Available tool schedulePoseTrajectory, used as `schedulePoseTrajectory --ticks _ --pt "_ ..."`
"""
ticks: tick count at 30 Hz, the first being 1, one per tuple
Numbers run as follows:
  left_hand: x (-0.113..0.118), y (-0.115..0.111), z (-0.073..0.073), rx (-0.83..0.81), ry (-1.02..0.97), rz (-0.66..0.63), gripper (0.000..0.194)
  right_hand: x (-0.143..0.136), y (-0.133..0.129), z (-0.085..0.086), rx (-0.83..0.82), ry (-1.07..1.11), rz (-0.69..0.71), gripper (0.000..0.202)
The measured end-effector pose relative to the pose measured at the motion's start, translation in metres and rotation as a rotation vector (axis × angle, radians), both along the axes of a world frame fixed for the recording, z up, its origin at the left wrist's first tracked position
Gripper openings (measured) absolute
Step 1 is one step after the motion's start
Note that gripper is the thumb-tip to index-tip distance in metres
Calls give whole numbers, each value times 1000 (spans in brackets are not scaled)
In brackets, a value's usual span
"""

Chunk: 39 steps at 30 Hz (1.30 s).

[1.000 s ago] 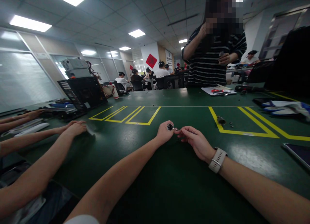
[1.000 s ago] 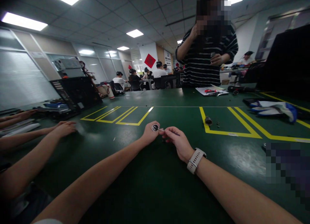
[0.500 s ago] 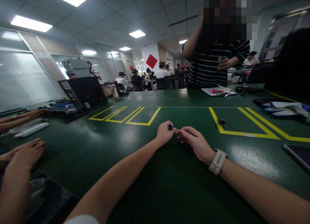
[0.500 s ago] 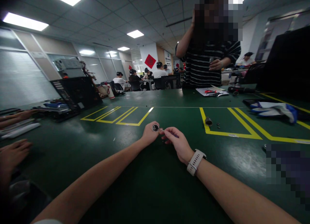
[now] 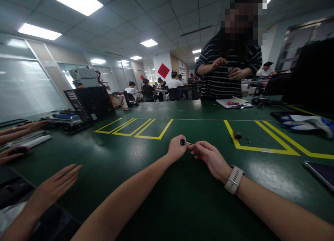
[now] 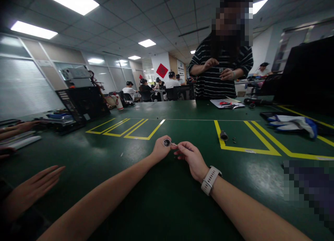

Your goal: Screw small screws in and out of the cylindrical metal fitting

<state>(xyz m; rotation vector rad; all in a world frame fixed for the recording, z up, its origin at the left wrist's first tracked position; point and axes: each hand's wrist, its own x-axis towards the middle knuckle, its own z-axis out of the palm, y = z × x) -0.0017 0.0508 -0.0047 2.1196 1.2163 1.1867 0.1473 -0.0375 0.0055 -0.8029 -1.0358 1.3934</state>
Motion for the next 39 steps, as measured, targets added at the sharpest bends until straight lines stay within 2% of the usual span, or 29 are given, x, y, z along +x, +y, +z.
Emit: schedulePoseTrajectory --ticks 7,28,39 --pt "1 0 0 12 43 -6 16 -1 2 0 -21 45 7 16" --pt "-1 1 -1 59 155 51 10 1 3 -1 -65 101 -18 13" --pt "-1 0 2 62 195 148 6 1 5 -2 -28 163 -134 13"
